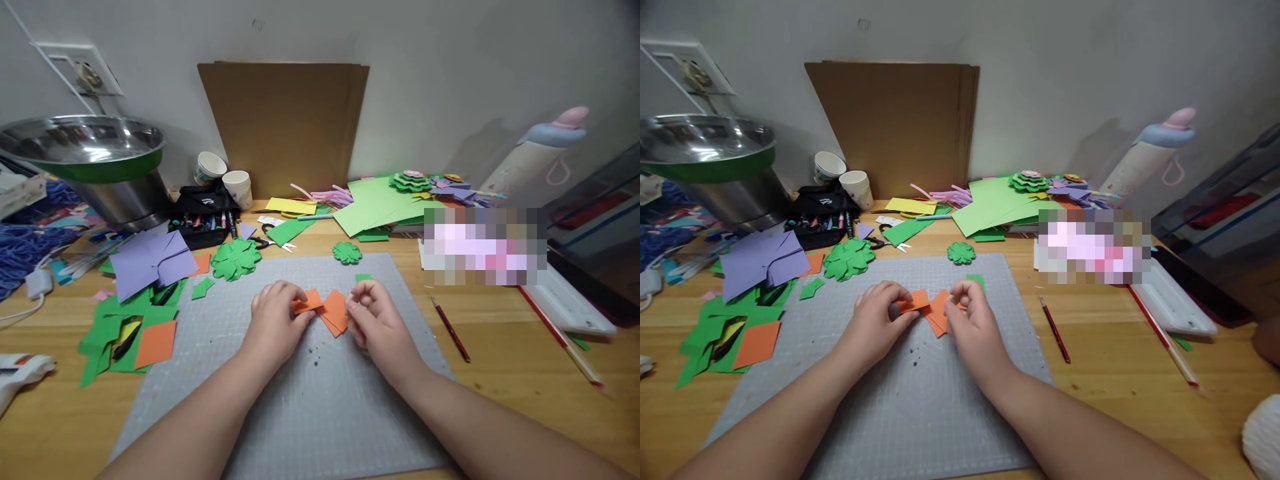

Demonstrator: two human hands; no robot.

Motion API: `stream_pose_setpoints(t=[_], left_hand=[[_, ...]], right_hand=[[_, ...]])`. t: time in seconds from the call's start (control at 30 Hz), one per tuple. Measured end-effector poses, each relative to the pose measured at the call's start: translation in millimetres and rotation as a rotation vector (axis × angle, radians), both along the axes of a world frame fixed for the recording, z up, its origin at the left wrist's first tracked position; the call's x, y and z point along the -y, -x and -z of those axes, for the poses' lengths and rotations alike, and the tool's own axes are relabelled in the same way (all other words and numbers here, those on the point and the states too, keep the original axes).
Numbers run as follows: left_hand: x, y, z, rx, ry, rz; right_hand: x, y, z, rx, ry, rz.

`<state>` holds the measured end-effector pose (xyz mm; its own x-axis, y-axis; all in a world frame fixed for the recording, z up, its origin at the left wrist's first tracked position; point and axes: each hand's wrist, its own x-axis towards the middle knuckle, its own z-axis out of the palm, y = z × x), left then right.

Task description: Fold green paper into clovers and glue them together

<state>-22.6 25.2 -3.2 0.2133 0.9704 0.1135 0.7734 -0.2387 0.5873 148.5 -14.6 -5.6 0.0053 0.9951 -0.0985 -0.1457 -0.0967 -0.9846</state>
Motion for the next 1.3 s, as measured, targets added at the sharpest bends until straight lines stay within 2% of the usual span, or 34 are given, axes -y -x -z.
stream_pose_setpoints(t=[0.13,0.23,0.33,0.4,0.53,0.63,0.77,1.07,1.13,1.23,1.3], left_hand=[[7.0,-2.3,-7.3,0.290,-0.118,0.010],[17.4,-7.9,-12.3,0.480,-0.091,0.134],[24.9,-14.5,-13.2,0.545,0.088,0.214],[25.6,-17.6,-12.8,0.690,0.270,0.161],[18.7,-18.7,-12.9,1.105,0.605,-0.004],[13.5,-16.8,-12.9,1.260,0.713,-0.058],[12.3,-14.9,-11.3,1.300,0.771,-0.046],[11.8,-17.8,-10.4,1.354,0.751,-0.130],[7.9,-15.7,-10.6,1.369,0.679,-0.200],[1.8,-10.3,-11.0,1.391,0.480,-0.396],[1.2,-8.2,-10.6,1.330,0.354,-0.414]], right_hand=[[-1.2,4.2,-2.7,-0.099,0.096,-0.019],[5.5,8.7,-3.7,-0.129,0.061,-0.098],[8.4,9.3,-0.9,-0.129,0.024,-0.103],[6.4,7.3,2.4,-0.147,0.032,-0.063],[-1.7,2.8,7.1,-0.252,0.047,0.044],[-5.0,1.7,7.4,-0.280,0.056,0.108],[-4.8,2.9,7.8,-0.272,0.064,0.104],[-5.8,3.0,9.4,-0.297,0.067,0.094],[-5.8,2.7,8.5,-0.301,0.070,0.096],[-4.5,2.8,6.5,-0.307,0.066,0.066],[-2.9,3.5,5.3,-0.315,0.045,0.026]])
